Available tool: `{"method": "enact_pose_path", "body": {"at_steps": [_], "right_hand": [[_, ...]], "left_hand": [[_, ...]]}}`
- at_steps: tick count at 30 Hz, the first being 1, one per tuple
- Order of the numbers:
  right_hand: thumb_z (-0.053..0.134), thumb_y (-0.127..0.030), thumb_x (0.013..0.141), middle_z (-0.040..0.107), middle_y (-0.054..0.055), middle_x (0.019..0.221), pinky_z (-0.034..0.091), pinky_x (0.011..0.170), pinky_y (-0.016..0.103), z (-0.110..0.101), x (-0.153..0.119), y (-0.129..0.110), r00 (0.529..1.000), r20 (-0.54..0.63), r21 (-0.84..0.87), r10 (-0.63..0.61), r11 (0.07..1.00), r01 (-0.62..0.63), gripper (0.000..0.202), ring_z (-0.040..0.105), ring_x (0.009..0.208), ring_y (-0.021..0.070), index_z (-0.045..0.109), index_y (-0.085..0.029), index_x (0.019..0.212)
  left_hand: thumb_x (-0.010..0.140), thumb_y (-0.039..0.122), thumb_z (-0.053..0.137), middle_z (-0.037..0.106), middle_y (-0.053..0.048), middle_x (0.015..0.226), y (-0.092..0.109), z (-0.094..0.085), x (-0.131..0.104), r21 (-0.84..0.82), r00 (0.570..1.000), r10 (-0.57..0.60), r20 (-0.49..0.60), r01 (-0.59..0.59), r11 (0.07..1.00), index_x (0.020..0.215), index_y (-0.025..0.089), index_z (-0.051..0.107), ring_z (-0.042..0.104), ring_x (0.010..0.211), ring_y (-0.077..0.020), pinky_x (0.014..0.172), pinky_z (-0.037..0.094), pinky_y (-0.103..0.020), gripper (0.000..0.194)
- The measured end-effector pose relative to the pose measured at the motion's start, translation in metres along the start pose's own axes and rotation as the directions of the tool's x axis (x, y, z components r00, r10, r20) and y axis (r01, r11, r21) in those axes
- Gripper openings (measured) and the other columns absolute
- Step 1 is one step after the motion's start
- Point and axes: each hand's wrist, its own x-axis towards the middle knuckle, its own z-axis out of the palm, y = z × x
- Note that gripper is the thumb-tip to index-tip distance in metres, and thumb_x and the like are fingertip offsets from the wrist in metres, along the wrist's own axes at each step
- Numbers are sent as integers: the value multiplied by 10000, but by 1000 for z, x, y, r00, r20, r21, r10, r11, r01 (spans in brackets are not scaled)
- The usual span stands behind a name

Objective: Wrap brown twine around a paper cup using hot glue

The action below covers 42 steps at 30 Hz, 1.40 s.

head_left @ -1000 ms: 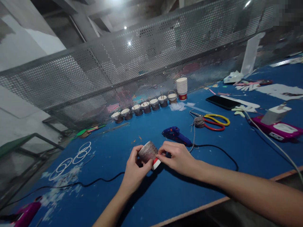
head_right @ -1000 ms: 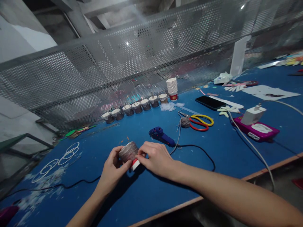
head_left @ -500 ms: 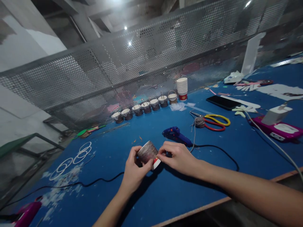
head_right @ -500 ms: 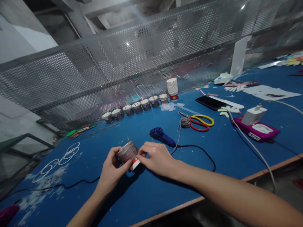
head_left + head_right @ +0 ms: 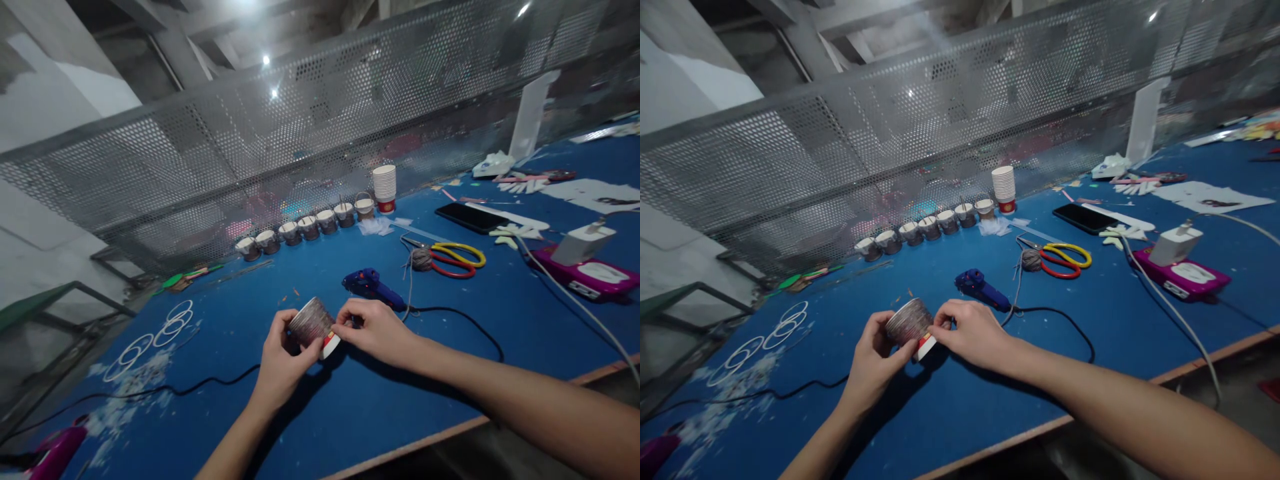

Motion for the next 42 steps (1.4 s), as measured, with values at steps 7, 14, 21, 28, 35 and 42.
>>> {"method": "enact_pose_path", "body": {"at_steps": [7,14,21,28,35,42], "right_hand": [[659,-179,780,604,-18,648,363,546,212,1,2,2,999,19,80,48,996,-49,110,513,597,106,651,-162,671],[615,-195,816,564,-31,622,336,527,211,-3,6,1,982,109,253,156,951,-179,102,459,574,94,637,-144,730],[706,-210,748,610,-3,773,352,497,193,8,4,7,938,285,442,199,841,-313,370,448,562,78,581,-128,1086],[700,-182,730,560,-46,664,326,480,204,12,0,7,980,139,191,142,967,-168,374,432,505,84,582,-146,1083],[673,-211,793,620,59,958,461,666,284,9,-5,8,997,46,-35,-54,998,55,371,586,740,161,532,-173,1133],[598,-133,845,588,100,999,500,778,318,8,-6,13,950,-83,-87,-300,952,293,181,598,890,200,601,-148,1025]], "left_hand": [[615,294,705,537,16,797,-2,-3,1,-41,1000,16,4,-16,999,885,199,517,532,692,-142,641,461,-259,342],[720,388,630,527,16,742,-9,-11,2,-197,1000,27,-11,-29,980,836,205,536,498,668,-150,605,442,-250,236],[765,374,555,481,14,734,-13,-10,3,-279,999,50,-20,-53,959,732,220,501,465,696,-161,646,440,-265,166],[740,277,569,615,-47,979,4,-7,2,-2,996,85,-11,-85,996,890,213,628,572,956,-220,808,491,-299,174],[696,253,642,648,-34,940,1,2,0,11,1000,30,-5,-30,999,1039,197,591,614,795,-173,735,528,-296,351],[721,251,610,657,-31,911,-2,5,1,38,1000,11,-29,-10,999,1065,181,572,619,765,-162,709,518,-274,353]]}}
